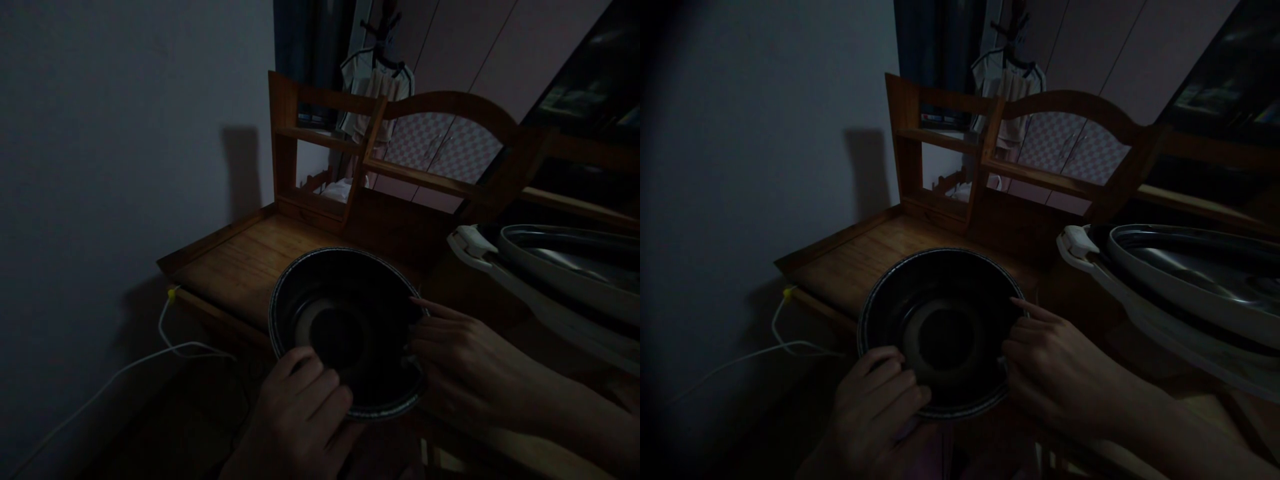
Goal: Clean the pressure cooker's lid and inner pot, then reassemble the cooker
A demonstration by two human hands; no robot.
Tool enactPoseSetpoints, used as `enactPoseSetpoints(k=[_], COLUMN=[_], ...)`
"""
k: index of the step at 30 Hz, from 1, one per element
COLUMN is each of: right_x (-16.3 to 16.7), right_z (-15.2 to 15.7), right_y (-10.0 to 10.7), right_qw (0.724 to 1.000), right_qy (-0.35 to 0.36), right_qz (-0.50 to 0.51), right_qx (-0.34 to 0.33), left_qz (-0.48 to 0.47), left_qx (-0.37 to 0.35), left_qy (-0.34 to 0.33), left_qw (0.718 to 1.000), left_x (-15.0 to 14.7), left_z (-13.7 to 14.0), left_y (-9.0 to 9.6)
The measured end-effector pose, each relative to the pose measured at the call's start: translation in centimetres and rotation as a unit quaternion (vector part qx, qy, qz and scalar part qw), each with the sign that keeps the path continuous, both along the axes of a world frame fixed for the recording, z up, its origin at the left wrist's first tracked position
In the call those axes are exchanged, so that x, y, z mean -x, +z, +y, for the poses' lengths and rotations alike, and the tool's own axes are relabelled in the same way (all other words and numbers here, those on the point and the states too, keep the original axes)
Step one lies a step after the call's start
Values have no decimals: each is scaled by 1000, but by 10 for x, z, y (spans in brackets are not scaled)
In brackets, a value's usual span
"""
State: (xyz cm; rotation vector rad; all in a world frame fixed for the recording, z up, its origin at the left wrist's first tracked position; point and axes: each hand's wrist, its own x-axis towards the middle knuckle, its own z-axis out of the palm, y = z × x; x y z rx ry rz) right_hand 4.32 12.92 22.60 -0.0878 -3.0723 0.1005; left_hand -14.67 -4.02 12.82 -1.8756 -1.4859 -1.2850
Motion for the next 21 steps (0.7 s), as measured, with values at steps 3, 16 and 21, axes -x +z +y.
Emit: enactPoseSetpoints(k=[3, 16, 21], right_x=[-2, -15, -12], right_z=[-3, -38, -56], right_y=[-5, -18, -47], right_qw=[999, 992, 981], right_qy=[-5, 43, 43], right_qz=[-30, 122, 189], right_qx=[23, 3, -6], left_qz=[13, 59, 66], left_qx=[-13, 12, 5], left_qy=[5, 40, 62], left_qw=[1000, 997, 996], left_x=[0, -1, -3], left_z=[-5, -29, -35], left_y=[-7, -31, -35])
